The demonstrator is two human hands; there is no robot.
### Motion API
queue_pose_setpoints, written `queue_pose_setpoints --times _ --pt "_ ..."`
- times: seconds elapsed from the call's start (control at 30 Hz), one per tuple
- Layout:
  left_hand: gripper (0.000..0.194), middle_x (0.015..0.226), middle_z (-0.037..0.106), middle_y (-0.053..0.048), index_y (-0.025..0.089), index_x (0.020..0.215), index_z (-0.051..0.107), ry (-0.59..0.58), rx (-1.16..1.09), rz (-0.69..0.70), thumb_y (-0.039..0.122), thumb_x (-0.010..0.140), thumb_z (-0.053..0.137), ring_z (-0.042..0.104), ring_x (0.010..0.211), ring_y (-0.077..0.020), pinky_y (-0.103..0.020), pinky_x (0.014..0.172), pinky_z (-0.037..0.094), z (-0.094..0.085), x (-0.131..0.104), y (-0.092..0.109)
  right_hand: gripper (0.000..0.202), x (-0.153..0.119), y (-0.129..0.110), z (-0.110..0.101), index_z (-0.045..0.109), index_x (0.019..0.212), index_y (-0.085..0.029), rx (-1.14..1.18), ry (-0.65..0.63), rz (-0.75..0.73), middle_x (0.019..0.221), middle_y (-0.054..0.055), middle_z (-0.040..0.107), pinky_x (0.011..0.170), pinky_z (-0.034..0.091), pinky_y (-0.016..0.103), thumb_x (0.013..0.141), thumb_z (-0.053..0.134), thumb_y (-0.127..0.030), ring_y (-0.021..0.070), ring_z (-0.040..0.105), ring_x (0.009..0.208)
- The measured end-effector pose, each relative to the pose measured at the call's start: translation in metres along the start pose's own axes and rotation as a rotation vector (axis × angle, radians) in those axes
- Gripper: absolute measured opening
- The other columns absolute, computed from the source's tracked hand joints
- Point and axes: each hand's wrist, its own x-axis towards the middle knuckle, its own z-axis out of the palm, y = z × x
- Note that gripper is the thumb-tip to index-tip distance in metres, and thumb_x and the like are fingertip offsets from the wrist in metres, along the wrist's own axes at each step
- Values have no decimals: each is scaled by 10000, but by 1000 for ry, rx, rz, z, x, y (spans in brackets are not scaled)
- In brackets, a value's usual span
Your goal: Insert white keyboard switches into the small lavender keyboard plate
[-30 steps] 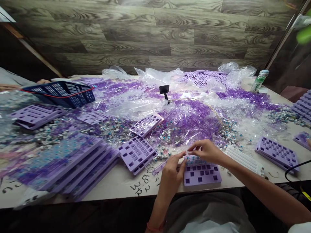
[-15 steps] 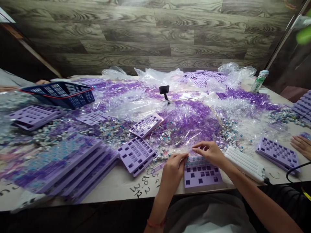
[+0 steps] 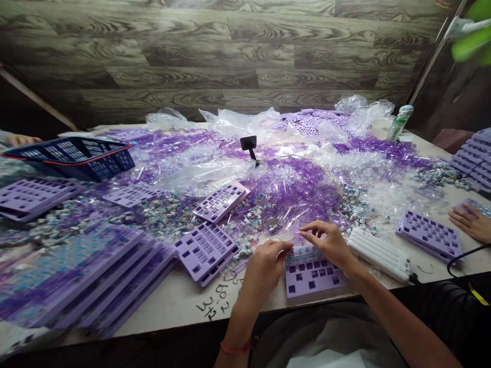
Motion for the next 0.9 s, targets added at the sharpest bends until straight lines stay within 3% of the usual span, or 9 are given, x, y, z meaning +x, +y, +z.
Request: queue_pose_setpoints --times 0.4,0.67,0.9 --pt "236 897 762 -35 234 992 739 -20 149 61 86 919 569 723 823 -208 -310 739 558 2 0 8 151 0 4 -1 797 945 -245 -40 -17 -51 930 41 786 668 490 296 896 724 -368 170 644 738" --pt "235 976 763 -41 239 1054 736 31 -4 4 142 957 545 739 897 -200 -321 840 592 6 -8 6 181 -1 6 -1 803 961 -256 -65 -35 -72 956 49 792 690 512 308 912 701 -397 188 679 789" --pt "223 1093 763 -65 232 1184 685 241 -56 -9 244 1007 551 723 1022 -225 -393 942 585 11 -16 8 175 1 -6 -4 813 938 -260 -115 -76 -78 931 50 798 740 533 323 909 711 -399 195 685 784"
